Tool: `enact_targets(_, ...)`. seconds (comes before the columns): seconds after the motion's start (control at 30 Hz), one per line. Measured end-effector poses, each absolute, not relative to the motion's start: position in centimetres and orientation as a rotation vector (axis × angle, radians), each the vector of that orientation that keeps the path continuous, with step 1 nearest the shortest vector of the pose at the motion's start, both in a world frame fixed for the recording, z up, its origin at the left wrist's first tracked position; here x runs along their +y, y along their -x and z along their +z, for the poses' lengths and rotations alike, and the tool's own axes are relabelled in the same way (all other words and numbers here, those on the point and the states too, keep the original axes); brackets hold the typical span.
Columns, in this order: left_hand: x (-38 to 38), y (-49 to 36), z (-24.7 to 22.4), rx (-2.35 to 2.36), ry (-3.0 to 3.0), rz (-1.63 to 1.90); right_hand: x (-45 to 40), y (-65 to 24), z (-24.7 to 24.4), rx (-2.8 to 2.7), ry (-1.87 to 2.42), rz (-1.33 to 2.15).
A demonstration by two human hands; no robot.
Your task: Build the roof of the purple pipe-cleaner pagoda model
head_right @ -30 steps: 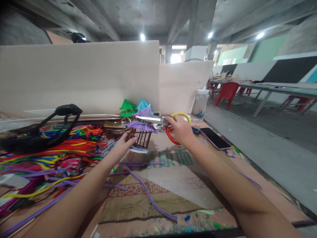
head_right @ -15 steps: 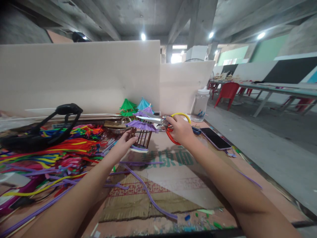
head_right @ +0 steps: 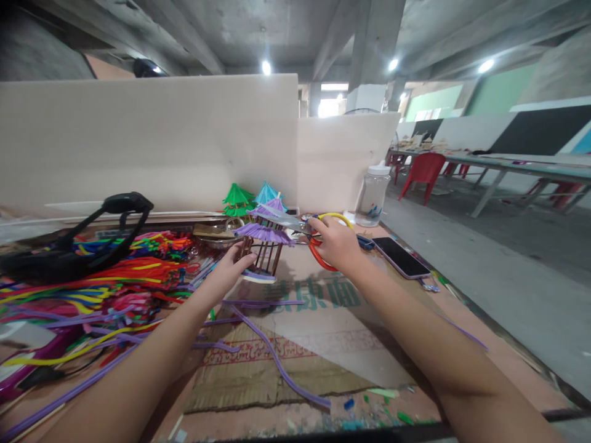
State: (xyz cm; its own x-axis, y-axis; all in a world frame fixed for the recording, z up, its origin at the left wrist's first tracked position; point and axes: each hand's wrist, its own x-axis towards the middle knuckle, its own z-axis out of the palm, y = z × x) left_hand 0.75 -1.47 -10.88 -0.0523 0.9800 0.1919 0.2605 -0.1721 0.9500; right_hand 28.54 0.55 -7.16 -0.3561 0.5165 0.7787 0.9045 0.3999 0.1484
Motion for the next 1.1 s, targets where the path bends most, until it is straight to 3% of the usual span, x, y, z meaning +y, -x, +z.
enact_targets(0.3,-1.4,-0.6,-10.8,1.366,-1.504,1.261,0.8,-28.7,-7.5,-2.040,1.209,-0.709)
enact_targets(0.7,-0.5,-0.1,-11.7,1.456,-1.623,1.267,1.9,-29.1,-6.5,-1.851,1.314,-0.293)
enact_targets(1.0,-2.1,-0.9,-10.3,1.498,-1.812,1.340,0.4,-28.8,-6.3,-2.009,1.113,-0.697)
enact_targets(1.1,-2.4,-1.2,-10.2,1.435,-1.842,1.377,0.1,-28.6,-6.2,-1.988,1.079,-0.671)
